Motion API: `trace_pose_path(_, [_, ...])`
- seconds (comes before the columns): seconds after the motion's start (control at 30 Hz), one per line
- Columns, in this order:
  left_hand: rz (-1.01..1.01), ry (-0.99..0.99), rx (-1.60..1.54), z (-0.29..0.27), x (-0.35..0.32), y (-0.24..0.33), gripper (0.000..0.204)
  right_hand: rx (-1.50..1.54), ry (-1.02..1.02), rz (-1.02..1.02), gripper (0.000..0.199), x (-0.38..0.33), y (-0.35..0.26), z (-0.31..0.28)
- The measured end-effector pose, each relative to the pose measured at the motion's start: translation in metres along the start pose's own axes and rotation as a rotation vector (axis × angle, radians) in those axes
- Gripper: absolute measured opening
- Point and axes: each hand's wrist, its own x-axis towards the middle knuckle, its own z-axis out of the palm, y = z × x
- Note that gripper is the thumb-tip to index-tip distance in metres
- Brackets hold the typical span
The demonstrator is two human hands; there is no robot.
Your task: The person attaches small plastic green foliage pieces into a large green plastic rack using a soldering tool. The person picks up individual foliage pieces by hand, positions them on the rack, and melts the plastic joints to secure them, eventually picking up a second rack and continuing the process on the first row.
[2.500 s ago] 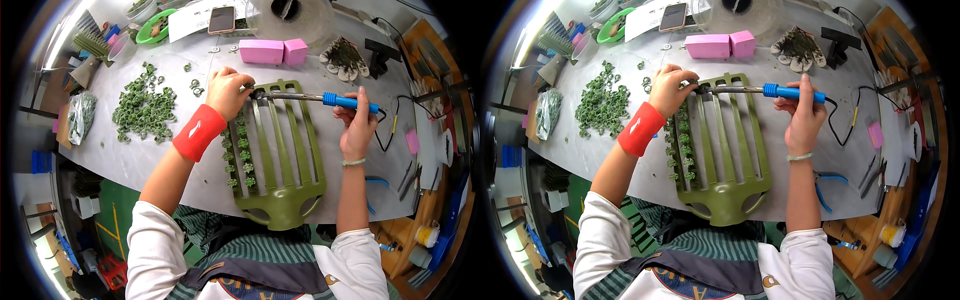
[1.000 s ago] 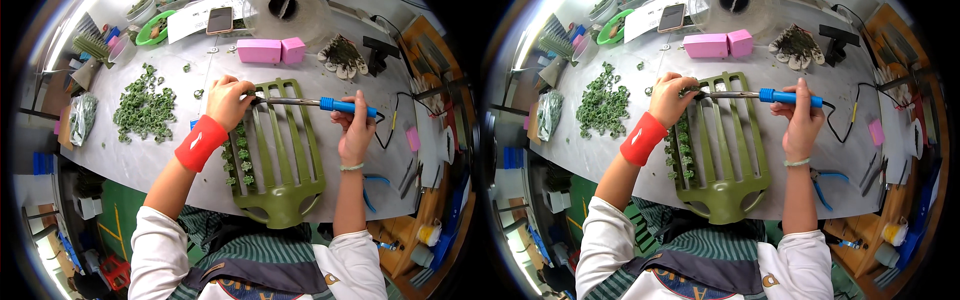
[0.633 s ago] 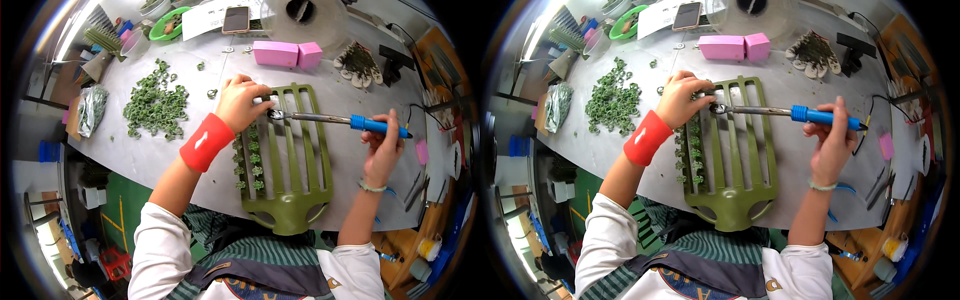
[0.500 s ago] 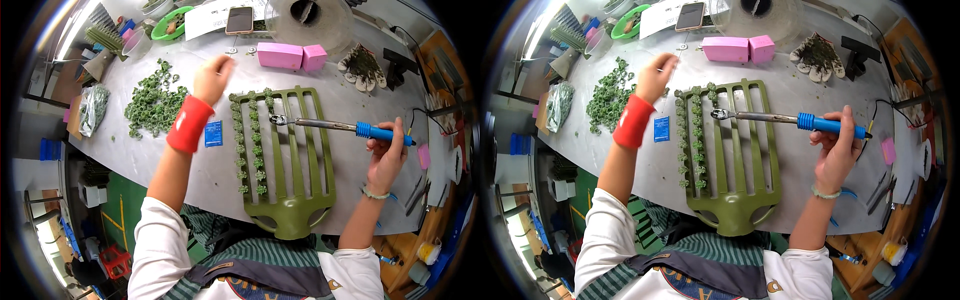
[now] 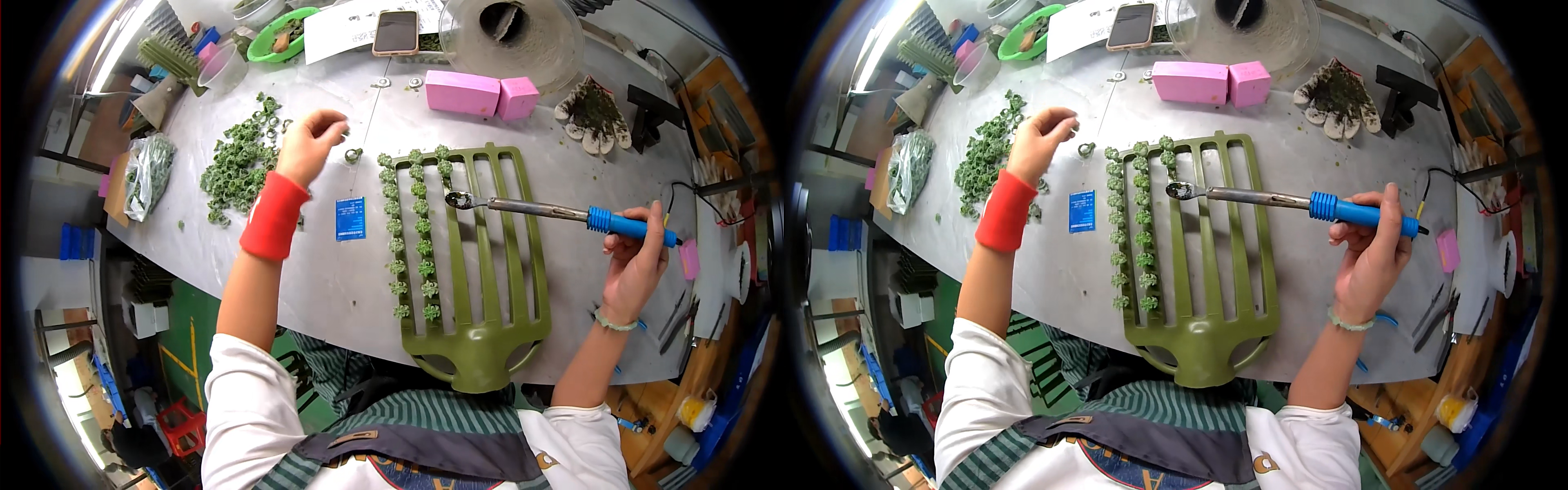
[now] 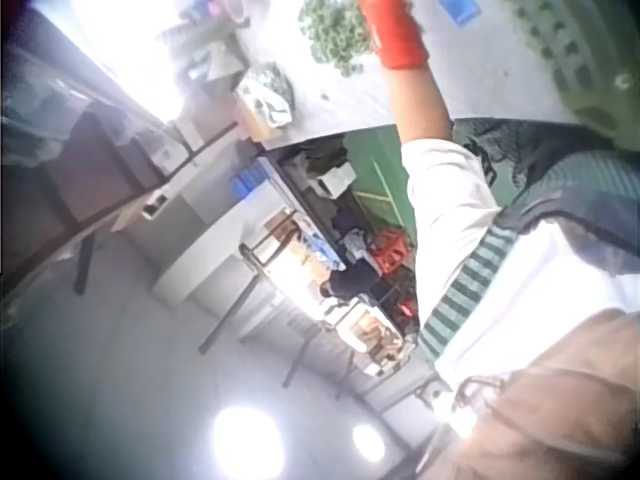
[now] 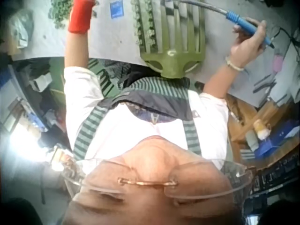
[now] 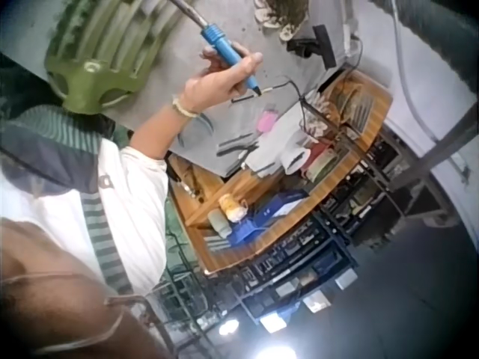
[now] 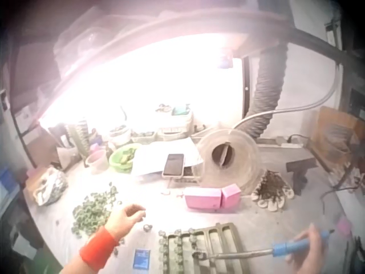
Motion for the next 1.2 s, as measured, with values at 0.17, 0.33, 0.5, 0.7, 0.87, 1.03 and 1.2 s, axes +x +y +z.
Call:
trace_pose_path(0.17, [0.187, -0.186, 0.064, 0.049, -0.069, 0.068, 0.023, 0.022, -0.021, -0.023, 0.034, 0.002, 0.002, 0.0])
trace_pose_path(0.33, [0.392, -0.142, 0.338, 0.081, -0.084, 0.076, 0.021, 0.017, -0.032, -0.036, 0.033, -0.001, 0.007, 0.0])
trace_pose_path(0.5, [0.569, -0.029, 0.591, 0.102, -0.081, 0.066, 0.022, 0.016, -0.036, 0.0, 0.034, 0.0, 0.015, -0.002])
trace_pose_path(0.7, [0.528, -0.054, 0.626, 0.114, -0.076, 0.058, 0.021, 0.06, -0.054, 0.011, 0.035, 0.0, 0.027, 0.003])
trace_pose_path(0.87, [0.503, -0.058, 0.648, 0.113, -0.075, 0.056, 0.02, 0.026, -0.062, -0.025, 0.035, -0.002, 0.017, 0.001])
trace_pose_path(1.03, [0.521, -0.113, 0.645, 0.108, -0.075, 0.057, 0.022, 0.0, -0.015, -0.052, 0.034, -0.002, 0.003, -0.007])
trace_pose_path(1.2, [0.133, 0.175, 0.54, 0.061, -0.04, 0.038, 0.023, 0.025, -0.022, -0.005, 0.035, -0.003, -0.001, -0.012])
